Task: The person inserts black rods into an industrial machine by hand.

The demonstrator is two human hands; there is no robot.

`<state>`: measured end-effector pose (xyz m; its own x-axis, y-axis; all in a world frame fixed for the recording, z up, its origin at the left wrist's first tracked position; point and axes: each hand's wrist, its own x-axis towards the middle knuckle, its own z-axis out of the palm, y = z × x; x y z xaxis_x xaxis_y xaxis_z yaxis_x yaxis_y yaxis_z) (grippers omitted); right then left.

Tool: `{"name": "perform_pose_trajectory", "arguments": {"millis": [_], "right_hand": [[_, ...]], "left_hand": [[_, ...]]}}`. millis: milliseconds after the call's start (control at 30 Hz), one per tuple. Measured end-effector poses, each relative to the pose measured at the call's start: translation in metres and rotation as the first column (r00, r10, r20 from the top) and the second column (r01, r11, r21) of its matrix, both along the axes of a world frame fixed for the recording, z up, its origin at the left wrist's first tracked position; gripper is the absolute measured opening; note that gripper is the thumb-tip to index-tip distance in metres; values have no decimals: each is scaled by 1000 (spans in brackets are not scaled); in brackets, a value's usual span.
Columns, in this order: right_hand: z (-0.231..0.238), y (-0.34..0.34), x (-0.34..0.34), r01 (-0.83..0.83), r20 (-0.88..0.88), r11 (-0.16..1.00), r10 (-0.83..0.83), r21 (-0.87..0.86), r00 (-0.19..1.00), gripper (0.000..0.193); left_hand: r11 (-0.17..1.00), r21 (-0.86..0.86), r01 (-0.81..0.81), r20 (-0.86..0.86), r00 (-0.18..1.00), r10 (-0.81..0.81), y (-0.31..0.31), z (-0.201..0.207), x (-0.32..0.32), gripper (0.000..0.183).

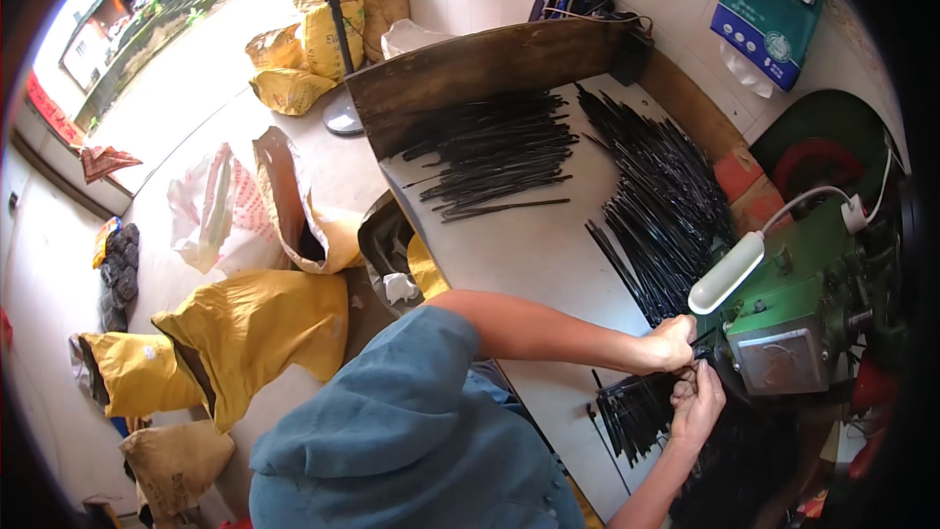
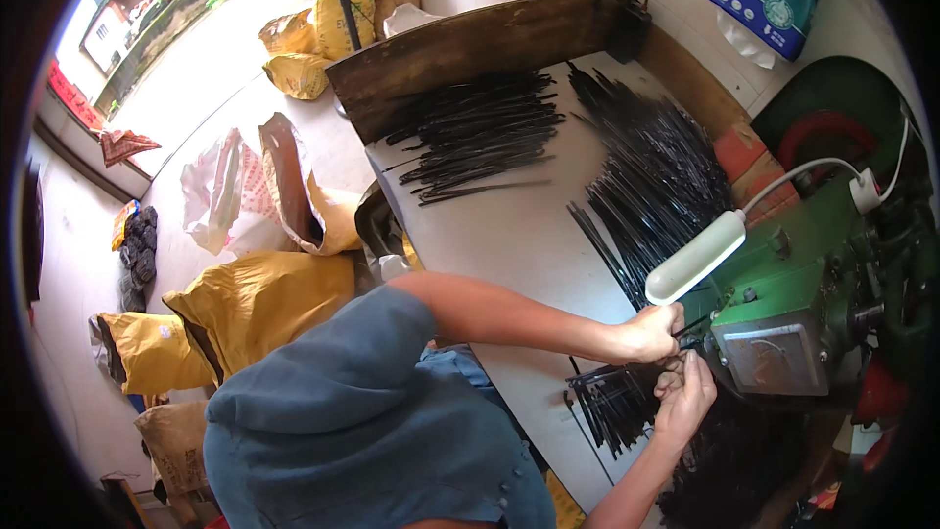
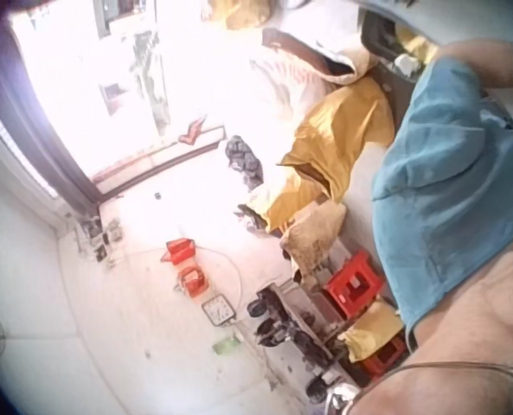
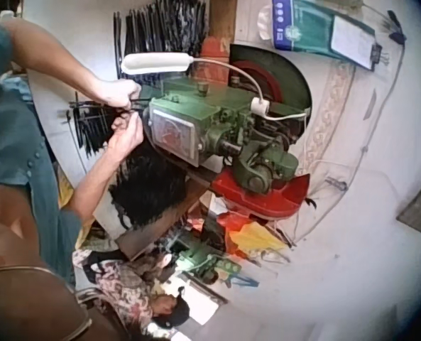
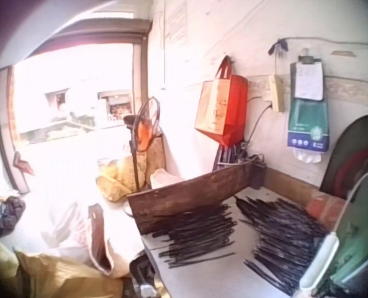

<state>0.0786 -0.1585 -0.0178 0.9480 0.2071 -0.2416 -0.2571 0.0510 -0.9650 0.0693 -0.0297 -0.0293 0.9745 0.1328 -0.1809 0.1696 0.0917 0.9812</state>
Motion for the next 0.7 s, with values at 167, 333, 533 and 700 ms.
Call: {"name": "perform_pose_trajectory", "arguments": {"millis": [167,333,533,700], "right_hand": [[-2,-55,-7,-15,269,813,209,-582,940,15],[20,-82,-47,274,272,75,519,-959,811,15],[0,-90,-40,362,269,-24,626,-932,732,23],[0,-99,-32,412,324,34,679,-911,659,13]], "left_hand": [[997,-69,47,-47,998,-50,4,2,-2,18],[996,-52,70,-61,995,-73,-4,0,-2,19],[776,583,240,-24,960,-278,38,36,-19,17],[266,960,91,0,946,-325,140,31,-38,27]]}}
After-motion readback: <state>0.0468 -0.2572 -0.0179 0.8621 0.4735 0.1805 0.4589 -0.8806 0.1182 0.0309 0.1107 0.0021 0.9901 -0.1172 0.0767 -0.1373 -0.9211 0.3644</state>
